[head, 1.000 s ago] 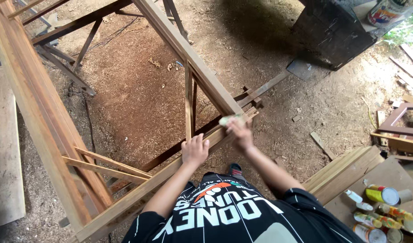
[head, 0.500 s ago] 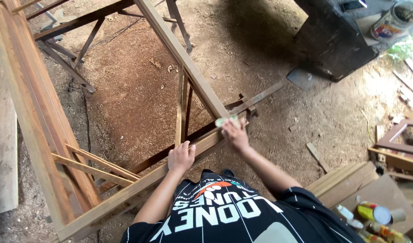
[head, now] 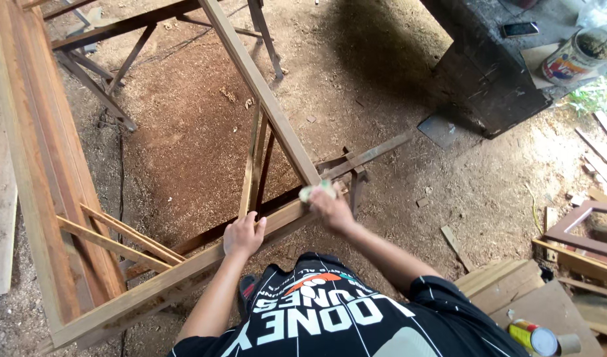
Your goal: The person uses a small piece of sandpaper to smooth the edges and inner surfaces of a large rectangular wooden frame, moving around the frame to sand different sections.
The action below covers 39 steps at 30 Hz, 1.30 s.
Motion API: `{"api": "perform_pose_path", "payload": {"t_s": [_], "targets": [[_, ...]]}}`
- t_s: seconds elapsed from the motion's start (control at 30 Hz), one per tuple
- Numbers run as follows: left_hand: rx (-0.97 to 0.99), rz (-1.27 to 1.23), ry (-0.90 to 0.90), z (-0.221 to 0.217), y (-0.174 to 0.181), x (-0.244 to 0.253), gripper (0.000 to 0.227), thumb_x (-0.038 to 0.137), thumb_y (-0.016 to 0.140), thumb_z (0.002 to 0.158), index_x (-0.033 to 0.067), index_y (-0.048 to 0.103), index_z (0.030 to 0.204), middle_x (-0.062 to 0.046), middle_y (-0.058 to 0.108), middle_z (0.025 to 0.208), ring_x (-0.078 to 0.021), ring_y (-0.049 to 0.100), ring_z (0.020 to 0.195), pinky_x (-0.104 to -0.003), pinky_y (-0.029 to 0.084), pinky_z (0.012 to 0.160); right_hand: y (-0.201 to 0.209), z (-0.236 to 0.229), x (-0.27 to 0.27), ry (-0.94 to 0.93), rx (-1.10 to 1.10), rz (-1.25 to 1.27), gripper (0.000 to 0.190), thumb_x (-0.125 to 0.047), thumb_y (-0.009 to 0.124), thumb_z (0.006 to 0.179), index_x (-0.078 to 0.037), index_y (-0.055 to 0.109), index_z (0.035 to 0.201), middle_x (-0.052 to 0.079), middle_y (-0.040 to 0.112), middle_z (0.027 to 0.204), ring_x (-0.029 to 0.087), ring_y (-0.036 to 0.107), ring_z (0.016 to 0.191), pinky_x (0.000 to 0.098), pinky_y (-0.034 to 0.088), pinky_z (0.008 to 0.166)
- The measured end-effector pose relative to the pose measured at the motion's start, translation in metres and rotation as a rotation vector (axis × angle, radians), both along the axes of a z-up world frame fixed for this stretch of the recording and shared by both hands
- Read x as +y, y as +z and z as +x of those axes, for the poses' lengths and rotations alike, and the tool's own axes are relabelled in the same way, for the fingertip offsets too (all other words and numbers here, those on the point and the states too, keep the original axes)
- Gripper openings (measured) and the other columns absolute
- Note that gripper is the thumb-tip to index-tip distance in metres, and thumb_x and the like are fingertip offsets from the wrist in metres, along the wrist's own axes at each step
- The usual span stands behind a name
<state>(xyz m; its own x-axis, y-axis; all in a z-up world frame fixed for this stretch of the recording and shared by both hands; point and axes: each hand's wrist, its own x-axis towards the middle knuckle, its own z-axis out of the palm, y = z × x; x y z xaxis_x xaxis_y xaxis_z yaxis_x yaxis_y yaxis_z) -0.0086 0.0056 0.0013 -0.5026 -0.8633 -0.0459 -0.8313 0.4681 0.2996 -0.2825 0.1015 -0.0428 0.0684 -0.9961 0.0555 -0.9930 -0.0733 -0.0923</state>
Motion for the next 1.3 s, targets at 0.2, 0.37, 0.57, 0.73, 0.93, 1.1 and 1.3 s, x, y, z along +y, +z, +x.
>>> {"api": "perform_pose_path", "payload": {"t_s": [0.2,0.37,0.57,0.73,0.93,1.1,1.3], "targets": [[-0.001,-0.031,0.012,0.001,-0.007,0.0,0.049,0.052,0.042,0.098,0.011,0.067,0.112,-0.013,0.075,0.093,-0.0305,0.071,0.09,-0.045,0.052,0.076,0.023,-0.017,0.009,0.16,-0.032,0.183,0.046,-0.025,0.036,0.103,-0.009,0.047,0.144,0.007,0.045,0.152,0.021,0.031,0.144,0.0608,-0.002,0.119],[-0.011,-0.014,0.0,0.001,-0.006,0.001,0.049,0.051,0.041,0.098,0.0113,0.067,0.11,-0.013,0.075,0.091,-0.0297,0.072,0.087,-0.044,0.052,0.073,0.014,-0.037,-0.027,-0.023,-0.164,0.021,0.043,-0.032,0.039,0.104,-0.01,0.056,0.137,0.006,0.048,0.15,0.022,0.032,0.147,0.0588,0.003,0.121],[-0.053,0.094,-0.022,0.003,-0.007,-0.002,0.053,0.051,0.034,0.102,0.0101,0.066,0.113,-0.01,0.076,0.09,-0.022,0.073,0.08,-0.038,0.053,0.064,-0.009,-0.016,-0.025,0.03,-0.263,-0.116,0.041,-0.029,0.043,0.105,-0.006,0.061,0.134,0.01,0.056,0.146,0.026,0.04,0.145,0.0555,0.009,0.125],[0.031,0.003,-0.085,0.003,-0.011,-0.006,0.055,0.051,0.032,0.102,0.0099,0.068,0.108,-0.011,0.075,0.085,-0.0224,0.072,0.075,-0.036,0.05,0.059,0.001,-0.041,-0.008,0.064,-0.255,0.007,0.036,-0.025,0.044,0.103,-0.007,0.064,0.126,0.01,0.057,0.144,0.026,0.041,0.144,0.0601,0.009,0.121],[0.059,0.003,-0.105,0.005,-0.002,-0.008,0.049,0.049,0.034,0.1,0.0126,0.067,0.099,-0.01,0.072,0.077,-0.0253,0.07,0.069,-0.04,0.048,0.058,-0.016,-0.031,-0.096,-0.126,-0.237,-0.09,0.039,-0.025,0.043,0.105,-0.005,0.063,0.132,0.015,0.056,0.145,0.026,0.043,0.141,0.0541,0.015,0.122],[0.065,0.095,-0.07,0.006,0.006,-0.005,0.042,0.045,0.039,0.099,0.0133,0.065,0.092,-0.011,0.071,0.077,-0.0318,0.07,0.069,-0.048,0.051,0.064,-0.017,-0.013,-0.094,-0.029,-0.186,-0.146,0.038,-0.026,0.046,0.103,-0.006,0.063,0.131,0.015,0.057,0.144,0.029,0.041,0.143,0.0504,0.019,0.121],[0.182,0.058,-0.11,0.01,0.002,-0.008,0.039,0.04,0.042,0.098,0.0114,0.064,0.086,-0.012,0.072,0.078,-0.0335,0.069,0.072,-0.05,0.051,0.066,0.0,-0.019,-0.037,-0.131,-0.283,-0.05,0.039,-0.027,0.045,0.101,-0.009,0.064,0.129,0.011,0.058,0.142,0.025,0.043,0.142,0.0498,0.02,0.121]]}}
